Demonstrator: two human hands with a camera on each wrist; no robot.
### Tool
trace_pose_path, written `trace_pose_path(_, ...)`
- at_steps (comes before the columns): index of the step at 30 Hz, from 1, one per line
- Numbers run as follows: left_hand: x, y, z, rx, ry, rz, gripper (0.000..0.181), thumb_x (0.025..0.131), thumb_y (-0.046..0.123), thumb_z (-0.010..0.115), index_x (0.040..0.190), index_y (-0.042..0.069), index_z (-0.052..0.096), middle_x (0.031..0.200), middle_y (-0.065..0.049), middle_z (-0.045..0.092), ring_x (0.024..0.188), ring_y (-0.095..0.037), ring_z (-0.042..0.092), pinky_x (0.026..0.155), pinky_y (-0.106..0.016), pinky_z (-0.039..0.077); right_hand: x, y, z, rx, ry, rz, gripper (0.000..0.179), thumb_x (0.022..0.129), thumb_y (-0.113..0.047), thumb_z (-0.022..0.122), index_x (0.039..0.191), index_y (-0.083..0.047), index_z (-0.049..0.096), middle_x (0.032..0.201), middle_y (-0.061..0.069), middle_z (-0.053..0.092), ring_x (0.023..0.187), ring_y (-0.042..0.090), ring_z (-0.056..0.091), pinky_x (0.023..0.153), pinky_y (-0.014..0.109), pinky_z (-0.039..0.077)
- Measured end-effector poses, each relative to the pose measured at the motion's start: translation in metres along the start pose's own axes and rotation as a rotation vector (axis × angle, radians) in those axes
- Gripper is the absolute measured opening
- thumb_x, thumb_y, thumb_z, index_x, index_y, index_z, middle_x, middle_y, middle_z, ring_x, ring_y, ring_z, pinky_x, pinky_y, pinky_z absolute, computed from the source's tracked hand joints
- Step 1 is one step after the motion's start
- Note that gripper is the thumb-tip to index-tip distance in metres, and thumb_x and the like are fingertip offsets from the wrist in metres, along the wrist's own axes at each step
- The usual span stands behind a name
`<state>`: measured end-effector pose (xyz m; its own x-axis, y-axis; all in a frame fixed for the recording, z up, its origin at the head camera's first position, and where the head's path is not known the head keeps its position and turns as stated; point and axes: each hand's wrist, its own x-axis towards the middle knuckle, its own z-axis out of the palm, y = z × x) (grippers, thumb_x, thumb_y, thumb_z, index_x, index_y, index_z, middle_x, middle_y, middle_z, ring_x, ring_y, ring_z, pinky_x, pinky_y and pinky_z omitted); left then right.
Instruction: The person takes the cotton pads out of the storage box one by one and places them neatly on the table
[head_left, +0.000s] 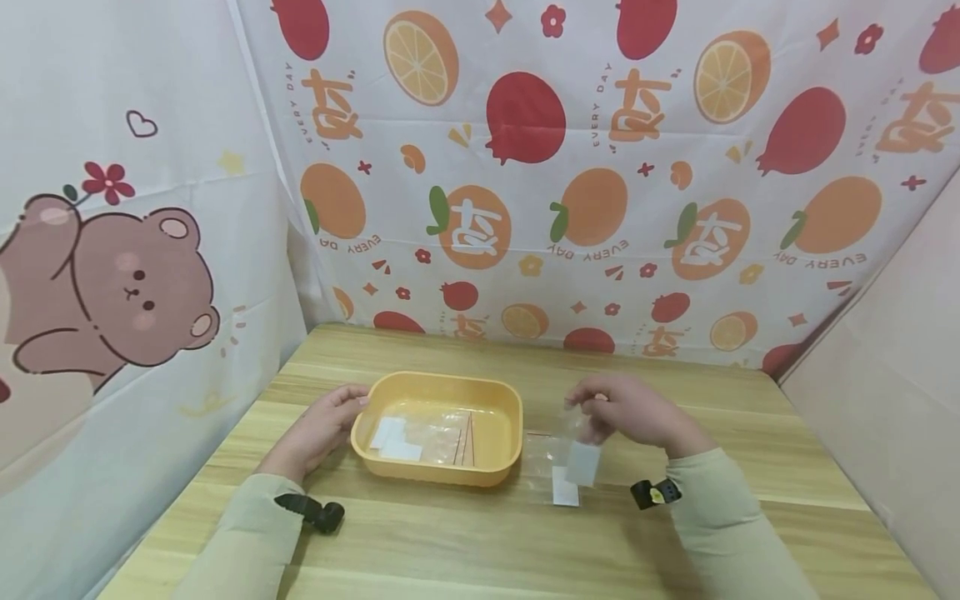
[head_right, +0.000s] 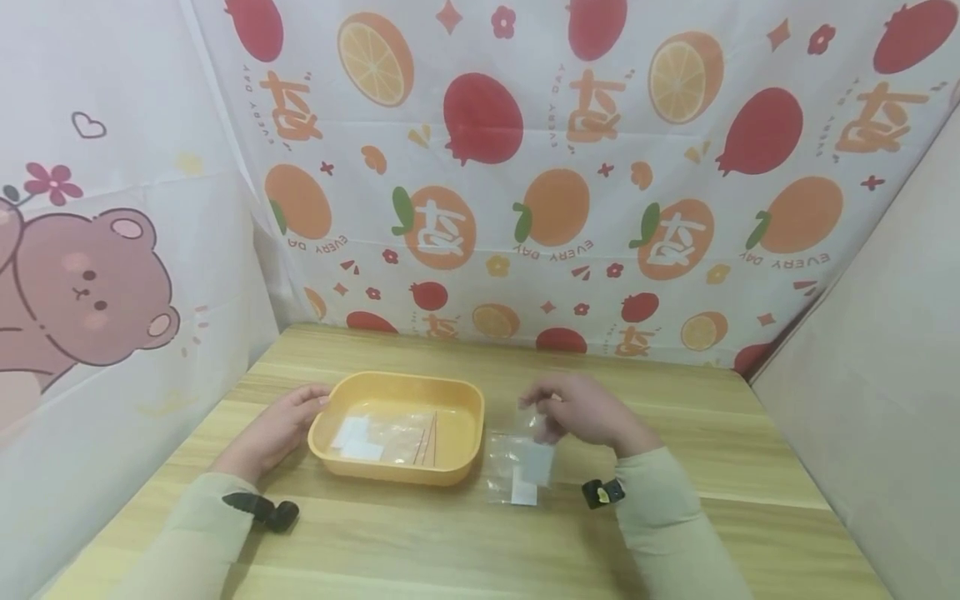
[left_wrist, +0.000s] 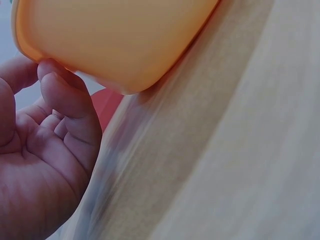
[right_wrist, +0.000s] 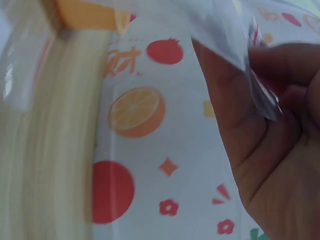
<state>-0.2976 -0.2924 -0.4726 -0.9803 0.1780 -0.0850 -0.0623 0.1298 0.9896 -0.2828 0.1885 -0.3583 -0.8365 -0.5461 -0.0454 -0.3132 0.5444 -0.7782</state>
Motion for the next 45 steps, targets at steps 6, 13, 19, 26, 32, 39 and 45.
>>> trace_pose_path(6, 0.0, 0.002, 0.0, 0.002, 0.003, 0.0, 0.05, 0.108, 0.03, 0.052, 0.142, -0.007, 0.043, 0.139, -0.027, 0.05, 0.111, -0.023, 0.062, 0.086, -0.036, 0.057, -0.006, 0.023, -0.005, -0.096, -0.163, 0.013, 0.024, 0.101, -0.003, 0.051, 0.109, -0.009, 0.072, 0.09, 0.005, 0.067, 0.067, 0.019, 0.063, 0.061, 0.037, 0.059)
trace_pose_path(13, -0.001, 0.002, 0.0, 0.0, 0.003, -0.002, 0.05, 0.107, 0.029, 0.052, 0.142, -0.006, 0.043, 0.14, -0.027, 0.05, 0.112, -0.025, 0.062, 0.086, -0.036, 0.057, -0.003, 0.059, -0.003, -0.154, -0.189, 0.071, 0.025, 0.098, 0.002, 0.049, 0.098, -0.012, 0.07, 0.07, 0.005, 0.059, 0.06, 0.015, 0.053, 0.057, 0.033, 0.051)
trace_pose_path(19, 0.0, 0.001, 0.0, 0.001, 0.002, 0.0, 0.051, 0.107, 0.031, 0.052, 0.142, -0.005, 0.044, 0.14, -0.026, 0.05, 0.112, -0.023, 0.061, 0.086, -0.036, 0.057, 0.003, 0.083, 0.004, -0.285, -0.069, 0.075, 0.022, 0.096, 0.001, 0.057, 0.09, -0.014, 0.071, 0.082, -0.002, 0.065, 0.071, 0.016, 0.055, 0.064, 0.034, 0.048)
trace_pose_path(26, 0.002, -0.002, -0.001, 0.019, 0.002, -0.007, 0.051, 0.107, 0.033, 0.053, 0.142, -0.004, 0.045, 0.14, -0.025, 0.05, 0.112, -0.024, 0.061, 0.087, -0.037, 0.057, 0.009, 0.096, 0.013, -0.33, 0.016, 0.132, 0.02, 0.096, -0.002, 0.061, 0.088, -0.018, 0.07, 0.084, -0.005, 0.066, 0.073, 0.015, 0.056, 0.067, 0.036, 0.048)
trace_pose_path(32, 0.001, -0.004, -0.001, 0.018, -0.003, 0.001, 0.052, 0.107, 0.032, 0.053, 0.142, -0.005, 0.045, 0.139, -0.025, 0.051, 0.11, -0.023, 0.062, 0.086, -0.036, 0.057, 0.015, 0.099, 0.017, -0.376, 0.046, 0.112, 0.02, 0.096, -0.003, 0.062, 0.089, -0.019, 0.071, 0.085, -0.007, 0.066, 0.08, 0.014, 0.057, 0.074, 0.038, 0.051)
trace_pose_path(39, 0.001, -0.003, 0.0, -0.003, -0.008, 0.007, 0.051, 0.108, 0.03, 0.052, 0.143, -0.006, 0.043, 0.139, -0.026, 0.05, 0.11, -0.025, 0.063, 0.085, -0.037, 0.057, 0.019, 0.103, 0.022, -0.42, 0.065, 0.103, 0.024, 0.096, -0.002, 0.061, 0.096, -0.022, 0.074, 0.092, -0.011, 0.068, 0.091, 0.012, 0.061, 0.087, 0.043, 0.052)
trace_pose_path(45, 0.001, -0.003, -0.001, -0.003, -0.003, 0.002, 0.051, 0.108, 0.03, 0.052, 0.142, -0.006, 0.043, 0.138, -0.026, 0.051, 0.108, -0.024, 0.063, 0.084, -0.037, 0.057, 0.017, 0.096, 0.023, -0.417, 0.08, 0.12, 0.026, 0.098, -0.002, 0.06, 0.107, -0.019, 0.077, 0.104, -0.009, 0.071, 0.106, 0.018, 0.064, 0.097, 0.047, 0.051)
